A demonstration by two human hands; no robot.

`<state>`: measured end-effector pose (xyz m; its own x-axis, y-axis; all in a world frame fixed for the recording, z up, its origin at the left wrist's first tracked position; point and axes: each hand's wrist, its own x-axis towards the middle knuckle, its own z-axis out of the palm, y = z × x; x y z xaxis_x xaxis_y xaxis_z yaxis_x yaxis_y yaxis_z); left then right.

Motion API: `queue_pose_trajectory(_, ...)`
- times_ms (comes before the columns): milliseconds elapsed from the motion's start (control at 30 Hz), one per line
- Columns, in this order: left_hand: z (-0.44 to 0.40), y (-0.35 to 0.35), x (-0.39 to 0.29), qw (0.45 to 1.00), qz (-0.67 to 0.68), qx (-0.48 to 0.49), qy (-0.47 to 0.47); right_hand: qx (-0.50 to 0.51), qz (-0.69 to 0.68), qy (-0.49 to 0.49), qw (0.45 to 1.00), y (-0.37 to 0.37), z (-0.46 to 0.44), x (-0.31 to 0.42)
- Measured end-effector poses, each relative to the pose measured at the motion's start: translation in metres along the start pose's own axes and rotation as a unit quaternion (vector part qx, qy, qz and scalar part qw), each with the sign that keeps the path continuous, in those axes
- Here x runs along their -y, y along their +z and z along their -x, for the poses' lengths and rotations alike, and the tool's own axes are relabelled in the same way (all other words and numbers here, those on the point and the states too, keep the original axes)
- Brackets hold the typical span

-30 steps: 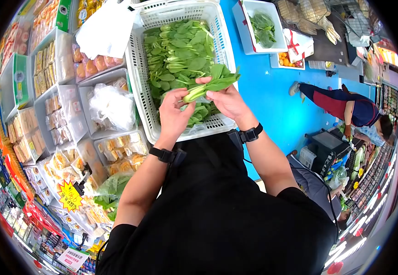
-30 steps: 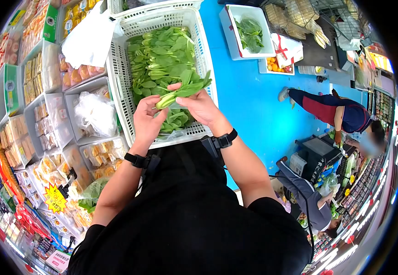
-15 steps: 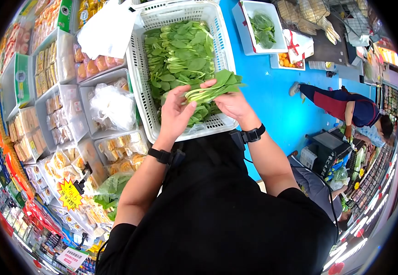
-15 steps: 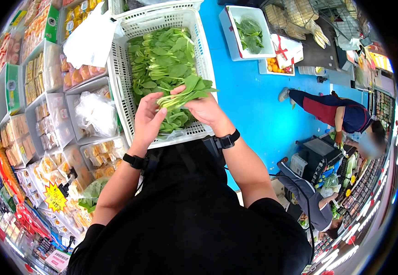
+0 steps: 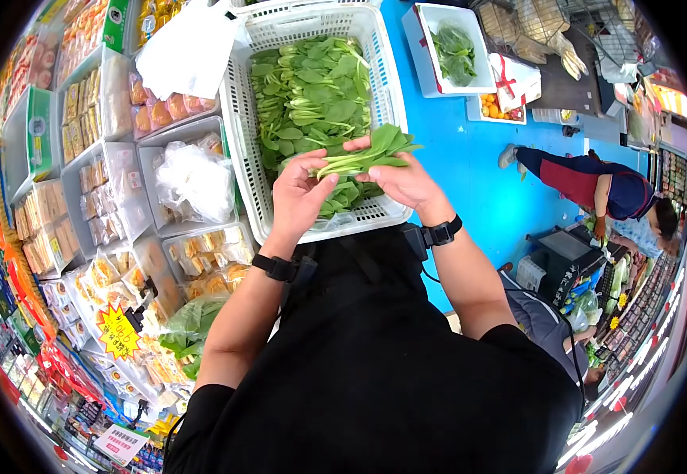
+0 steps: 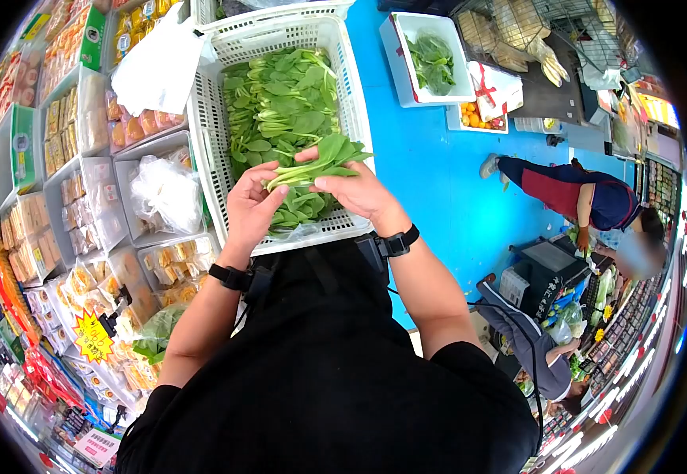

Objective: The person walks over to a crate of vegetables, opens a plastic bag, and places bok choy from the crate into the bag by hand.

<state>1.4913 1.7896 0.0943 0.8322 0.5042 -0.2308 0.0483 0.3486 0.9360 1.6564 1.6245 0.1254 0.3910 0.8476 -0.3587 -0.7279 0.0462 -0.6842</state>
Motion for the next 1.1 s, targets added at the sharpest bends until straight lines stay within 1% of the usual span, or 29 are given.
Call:
queue_pose_trajectory(33,0.001,0.003,-0.004,1.000,0.029,0.000,-0.001,0.000,0.001,0.000,1.000,-0.003,-0.001,-0.003)
queue_pose_trajectory(67,0.002,0.006,-0.005,0.998,0.058,-0.001,-0.002,-0.036,0.040,0.015,0.998,-0.010,-0.004,-0.008)
queue_pose_trajectory(100,0.002,0.003,0.000,0.998,0.059,-0.003,-0.003,-0.072,0.079,0.031,0.994,-0.015,-0.006,-0.011)
queue_pose_trajectory(133,0.000,-0.001,0.003,0.999,0.043,-0.004,-0.012,-0.072,0.080,0.034,0.994,-0.017,-0.007,-0.010)
queue_pose_trajectory(167,-0.001,-0.005,0.006,0.999,0.026,-0.007,-0.022,-0.084,0.118,0.046,0.988,-0.018,-0.007,-0.010)
queue_pose_trajectory(200,0.000,-0.009,0.009,0.999,0.043,-0.005,-0.028,-0.094,0.156,0.060,0.981,-0.019,-0.006,-0.011)
queue_pose_trajectory(300,-0.002,-0.017,0.009,0.999,0.006,0.002,-0.041,-0.087,0.145,0.052,0.984,-0.016,-0.004,-0.011)
queue_pose_trajectory(367,-0.004,-0.021,0.006,0.998,-0.007,-0.001,-0.057,-0.079,0.141,0.065,0.985,-0.011,-0.004,-0.004)
queue_pose_trajectory(433,-0.010,-0.025,0.008,0.997,-0.018,-0.004,-0.070,-0.107,0.180,0.123,0.970,-0.008,-0.006,0.004)
queue_pose_trajectory(467,-0.014,-0.029,0.010,0.993,-0.080,-0.036,-0.073,-0.104,0.182,0.128,0.969,-0.012,-0.007,0.003)
queue_pose_trajectory(533,-0.018,-0.037,0.012,0.971,-0.200,-0.092,-0.091,-0.147,0.166,0.091,0.971,-0.025,-0.010,-0.002)
queue_pose_trajectory(567,-0.015,-0.039,0.014,0.971,-0.198,-0.097,-0.093,-0.143,0.168,0.096,0.971,-0.033,-0.012,-0.004)
queue_pose_trajectory(600,-0.014,-0.039,0.016,0.941,-0.314,-0.093,-0.082,-0.150,0.175,0.070,0.971,-0.043,-0.013,-0.005)
queue_pose_trajectory(633,-0.012,-0.038,0.017,0.898,-0.426,-0.086,-0.070,-0.156,0.180,0.043,0.970,-0.051,-0.014,-0.005)
queue_pose_trajectory(667,-0.007,-0.034,0.026,0.879,-0.468,-0.081,-0.039,-0.158,0.197,0.049,0.966,-0.057,-0.014,-0.003)
queue_pose_trajectory(700,0.001,-0.032,0.041,0.878,-0.470,-0.087,-0.041,-0.151,0.196,0.052,0.967,-0.061,-0.014,-0.002)
queue_pose_trajectory(767,0.012,-0.029,0.070,0.814,-0.579,-0.048,0.011,-0.121,0.246,0.072,0.959,-0.067,-0.012,0.001)
queue_pose_trajectory(800,0.011,-0.030,0.079,0.835,-0.544,-0.053,-0.066,-0.113,0.243,0.074,0.960,-0.070,-0.013,-0.001)
queue_pose_trajectory(833,0.007,-0.032,0.086,0.832,-0.547,-0.058,-0.071,-0.100,0.260,0.076,0.957,-0.072,-0.013,-0.005)
queue_pose_trajectory(900,0.000,-0.035,0.097,0.840,-0.513,-0.171,-0.045,-0.084,0.273,0.083,0.955,-0.078,-0.010,-0.014)
queue_pose_trajectory(933,-0.004,-0.035,0.099,0.829,-0.519,-0.208,-0.031,-0.079,0.270,0.085,0.956,-0.080,-0.011,-0.020)
queue_pose_trajectory(967,-0.008,-0.033,0.096,0.826,-0.522,-0.212,-0.035,-0.075,0.266,0.088,0.957,-0.079,-0.010,-0.024)
queue_pose_trajectory(1033,-0.014,-0.028,0.089,0.840,-0.491,-0.231,-0.023,-0.065,0.245,0.099,0.962,-0.082,-0.012,-0.032)
queue_pose_trajectory(1100,-0.013,-0.022,0.084,0.835,-0.503,-0.220,-0.040,-0.048,0.250,0.115,0.960,-0.088,-0.015,-0.046)
